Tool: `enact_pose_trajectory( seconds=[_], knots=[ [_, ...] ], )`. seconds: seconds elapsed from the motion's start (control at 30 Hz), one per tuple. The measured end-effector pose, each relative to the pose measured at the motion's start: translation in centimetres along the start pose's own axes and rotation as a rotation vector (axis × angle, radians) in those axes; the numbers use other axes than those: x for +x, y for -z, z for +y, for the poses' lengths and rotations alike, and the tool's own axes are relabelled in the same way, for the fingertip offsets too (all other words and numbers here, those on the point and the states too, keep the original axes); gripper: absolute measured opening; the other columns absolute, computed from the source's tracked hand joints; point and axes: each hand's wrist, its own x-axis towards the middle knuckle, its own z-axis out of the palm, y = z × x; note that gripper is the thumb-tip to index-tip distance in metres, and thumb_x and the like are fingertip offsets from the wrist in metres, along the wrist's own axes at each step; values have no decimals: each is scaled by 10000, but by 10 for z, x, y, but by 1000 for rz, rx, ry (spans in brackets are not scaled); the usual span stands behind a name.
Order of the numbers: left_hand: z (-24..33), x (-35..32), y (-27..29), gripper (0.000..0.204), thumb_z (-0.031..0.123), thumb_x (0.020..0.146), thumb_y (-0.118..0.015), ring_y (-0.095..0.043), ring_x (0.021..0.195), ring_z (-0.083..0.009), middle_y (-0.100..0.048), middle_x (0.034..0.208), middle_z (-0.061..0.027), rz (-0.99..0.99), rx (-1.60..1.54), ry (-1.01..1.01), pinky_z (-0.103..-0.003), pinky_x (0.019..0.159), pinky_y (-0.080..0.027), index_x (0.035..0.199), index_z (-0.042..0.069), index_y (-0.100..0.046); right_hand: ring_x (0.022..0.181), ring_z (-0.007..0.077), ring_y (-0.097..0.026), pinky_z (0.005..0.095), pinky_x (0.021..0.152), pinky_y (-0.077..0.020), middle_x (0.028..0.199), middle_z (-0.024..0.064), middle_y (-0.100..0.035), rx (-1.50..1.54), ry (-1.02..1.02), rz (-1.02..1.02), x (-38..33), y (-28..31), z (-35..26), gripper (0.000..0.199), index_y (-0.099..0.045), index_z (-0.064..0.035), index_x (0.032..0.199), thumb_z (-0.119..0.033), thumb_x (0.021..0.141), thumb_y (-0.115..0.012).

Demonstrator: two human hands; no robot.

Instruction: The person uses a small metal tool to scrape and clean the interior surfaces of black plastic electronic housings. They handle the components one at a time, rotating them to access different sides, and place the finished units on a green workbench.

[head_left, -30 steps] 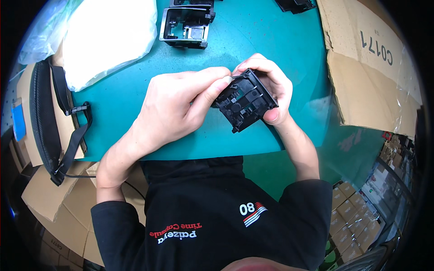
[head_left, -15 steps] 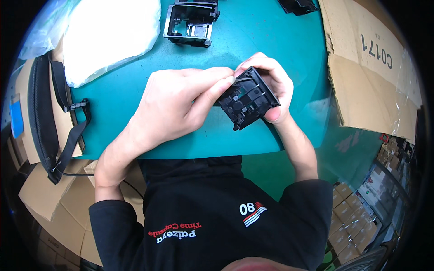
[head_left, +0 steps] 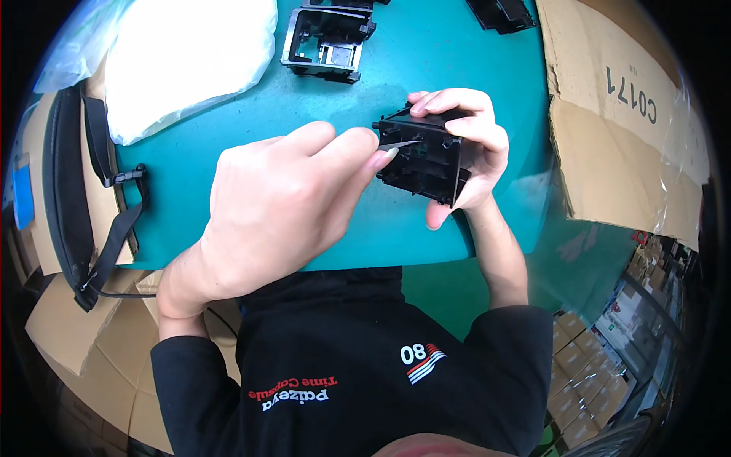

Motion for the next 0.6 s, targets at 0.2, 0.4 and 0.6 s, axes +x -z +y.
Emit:
enact_pose_trajectory(
  seconds=[0.2,0.4,0.6],
  knots=[
    [1,0,1,32,107,939,-744,-550,519,-258,-560,665,-67,-58,35,31,-368,482,-411,956,89,-724,1095,313,-654,507,974,-588,1203,214,-636,-72,19,8,1,-2,-1,926,-635,-6,1237,-532,561,-986],
    [1,-1,0,28,104,935,-743,-549,511,-260,-564,664,-68,-74,12,20,-373,480,-409,950,88,-724,1084,316,-656,498,951,-601,1183,216,-649,-118,47,-5,3,-2,-2,914,-646,-6,1224,-540,562,-982],
    [1,-1,0,25,100,938,-737,-553,511,-264,-566,660,-70,-78,-26,28,-377,480,-408,939,82,-721,1071,315,-666,477,939,-596,1183,209,-652,-138,43,-32,3,-3,-5,896,-664,-10,1208,-539,558,-982]
  ],
)
